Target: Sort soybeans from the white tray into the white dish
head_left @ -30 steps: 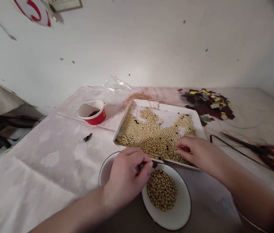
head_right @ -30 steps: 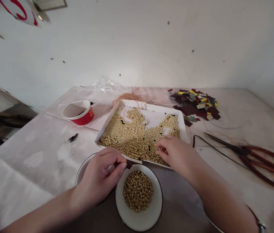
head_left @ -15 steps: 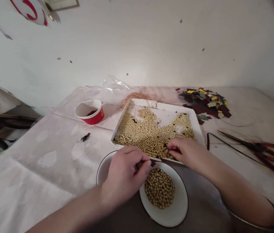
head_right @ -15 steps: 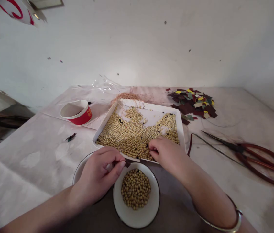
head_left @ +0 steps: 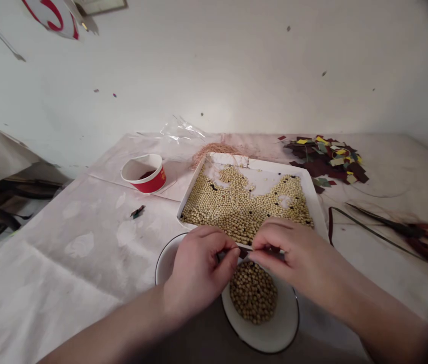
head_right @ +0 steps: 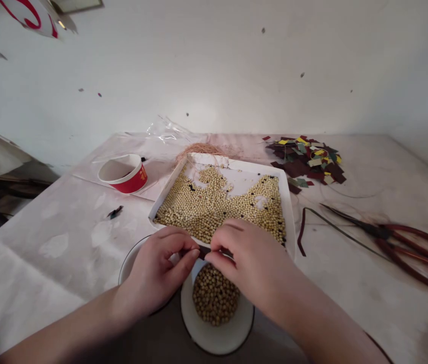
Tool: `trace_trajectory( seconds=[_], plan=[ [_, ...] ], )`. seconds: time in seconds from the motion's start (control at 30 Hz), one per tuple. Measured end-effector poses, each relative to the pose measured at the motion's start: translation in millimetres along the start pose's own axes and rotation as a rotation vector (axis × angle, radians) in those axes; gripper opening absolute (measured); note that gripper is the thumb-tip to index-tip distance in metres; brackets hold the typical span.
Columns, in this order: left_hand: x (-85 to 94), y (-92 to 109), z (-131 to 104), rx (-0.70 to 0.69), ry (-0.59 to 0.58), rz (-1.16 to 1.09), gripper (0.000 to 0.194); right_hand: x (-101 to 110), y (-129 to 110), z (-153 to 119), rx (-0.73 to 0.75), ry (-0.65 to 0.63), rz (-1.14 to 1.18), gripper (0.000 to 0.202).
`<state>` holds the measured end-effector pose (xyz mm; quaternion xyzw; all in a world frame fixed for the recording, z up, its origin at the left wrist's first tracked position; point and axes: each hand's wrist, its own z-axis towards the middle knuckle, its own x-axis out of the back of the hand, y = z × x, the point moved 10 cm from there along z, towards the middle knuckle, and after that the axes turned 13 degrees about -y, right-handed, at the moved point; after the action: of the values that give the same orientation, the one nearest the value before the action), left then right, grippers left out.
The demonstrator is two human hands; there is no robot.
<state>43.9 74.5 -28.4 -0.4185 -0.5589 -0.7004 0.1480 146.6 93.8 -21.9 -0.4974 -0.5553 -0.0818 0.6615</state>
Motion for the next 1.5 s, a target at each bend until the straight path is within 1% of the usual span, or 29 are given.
trace_trajectory(
  seconds=[0.07,0.13,0.33,0.4,0.5,0.6,0.8,1.03,1.23,1.3,1.37,1.43,1.5],
  plan=[
    [0.1,1,-1,-0.013,0.003,-0.015,0.015,-6,-8,1,0.041,0.005,0.001,0.009],
    [0.4,1,-1,-0.018,0.005,-0.026,0.015,-10,-11,2,0.052,0.016,-0.008,0.009],
    [2.8,4,-1,-0.06,0.011,-0.053,0.019,-13,-4,5,0.007,0.039,0.059,0.01],
    [3.8,6,-2,-0.081,0.021,-0.061,0.018,-13,-2,7,0.005,0.024,0.091,0.009],
    [4.4,7,-2,-0.103,0.035,-0.057,0.018,-18,-2,10,0.02,-0.035,0.115,0.007],
    [1.2,7,-1,-0.11,0.016,-0.04,0.019,-22,0,12,0.005,-0.073,0.094,0.01],
    [-4.8,10,0,-0.132,-0.03,-0.01,0.015,-28,-1,14,-0.016,-0.095,-0.021,0.016],
    [-6.9,10,0,-0.127,-0.04,0.037,0.017,-29,-5,9,0.006,-0.113,-0.022,0.015],
    [-12.0,16,0,-0.183,-0.087,0.065,0.011,-35,-3,12,-0.017,-0.122,-0.083,0.016],
    [-12.0,15,0,-0.173,-0.086,0.075,0.012,-32,-5,10,0.004,-0.128,-0.085,0.015],
    [-11.7,13,0,-0.16,-0.086,0.083,0.012,-25,-3,7,0.01,-0.138,-0.053,0.015],
    [-11.5,12,1,-0.15,-0.089,0.09,0.013,-11,7,2,-0.018,-0.118,-0.021,0.013],
    [-11.3,12,2,-0.14,-0.092,0.093,0.013,6,25,-2,-0.086,-0.036,-0.046,0.009]
  ],
)
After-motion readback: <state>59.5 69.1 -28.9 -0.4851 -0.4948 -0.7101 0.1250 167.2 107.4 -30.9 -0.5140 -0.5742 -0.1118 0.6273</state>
